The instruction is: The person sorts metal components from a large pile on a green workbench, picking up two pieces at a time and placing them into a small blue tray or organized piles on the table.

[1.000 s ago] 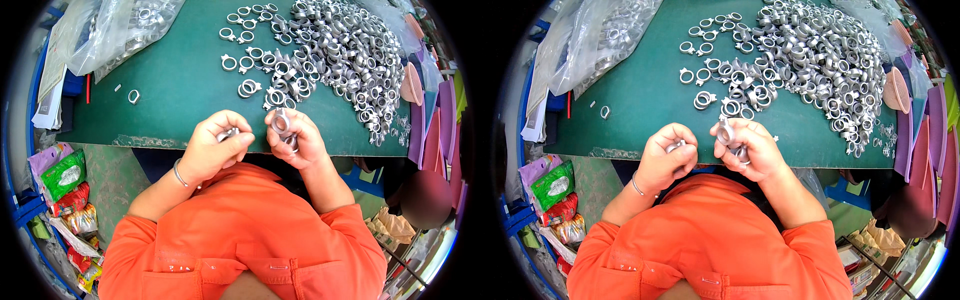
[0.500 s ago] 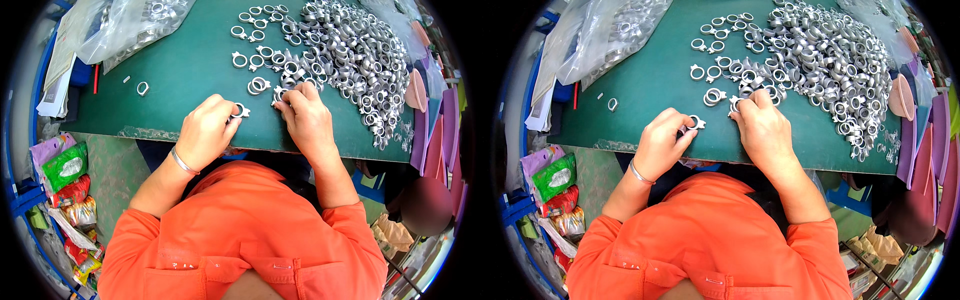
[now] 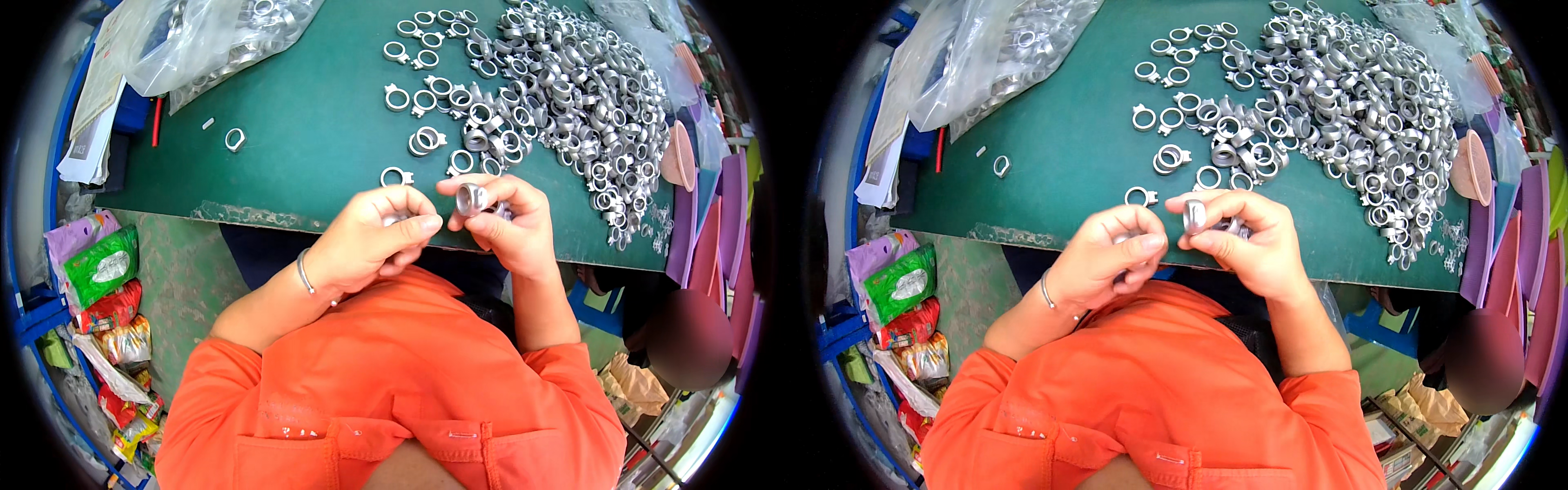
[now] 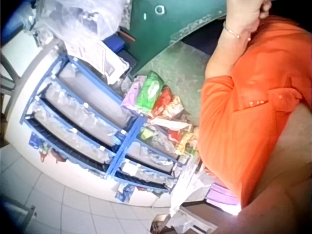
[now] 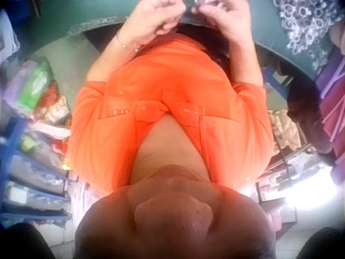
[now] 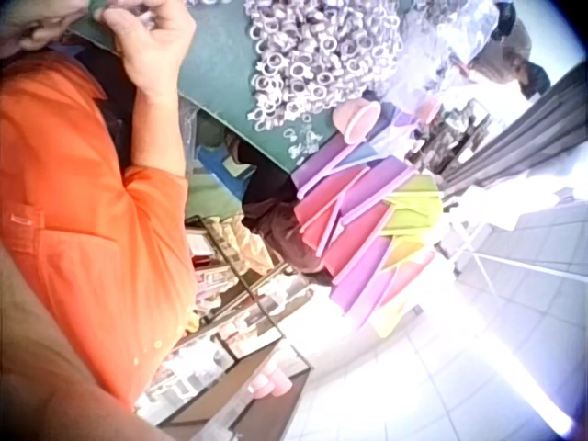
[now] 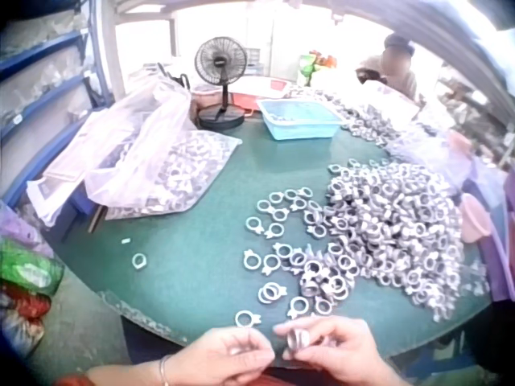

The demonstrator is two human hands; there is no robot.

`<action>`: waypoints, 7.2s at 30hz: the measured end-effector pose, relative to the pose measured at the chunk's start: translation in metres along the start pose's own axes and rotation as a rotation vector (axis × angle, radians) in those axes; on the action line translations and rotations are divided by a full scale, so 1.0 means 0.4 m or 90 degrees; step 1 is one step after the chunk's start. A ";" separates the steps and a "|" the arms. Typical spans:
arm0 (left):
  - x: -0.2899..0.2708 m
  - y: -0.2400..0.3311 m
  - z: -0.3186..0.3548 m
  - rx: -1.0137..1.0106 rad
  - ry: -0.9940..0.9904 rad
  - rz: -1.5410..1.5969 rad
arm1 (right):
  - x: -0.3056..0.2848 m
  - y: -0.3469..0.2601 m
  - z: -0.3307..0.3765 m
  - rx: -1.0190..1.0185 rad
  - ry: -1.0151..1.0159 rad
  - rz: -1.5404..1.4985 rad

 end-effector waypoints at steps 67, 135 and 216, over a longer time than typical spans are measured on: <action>0.015 0.048 -0.047 -0.003 -0.146 0.143 | -0.112 -0.014 0.024 -0.023 0.022 -0.374; 0.003 0.063 -0.042 0.064 0.006 0.046 | -0.059 0.019 -0.038 0.216 0.008 -0.197; -0.010 0.000 -0.021 0.006 0.023 0.479 | 0.191 -0.001 -0.036 -0.397 0.005 0.647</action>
Point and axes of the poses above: each hand's wrist, its own z-axis away from the middle knuckle, its own x-axis out of the palm, y = z × x, the point moved 3 cm from there along -z, towards the middle knuckle, and after that the axes turned 4 degrees about z, right-handed, at the moved point
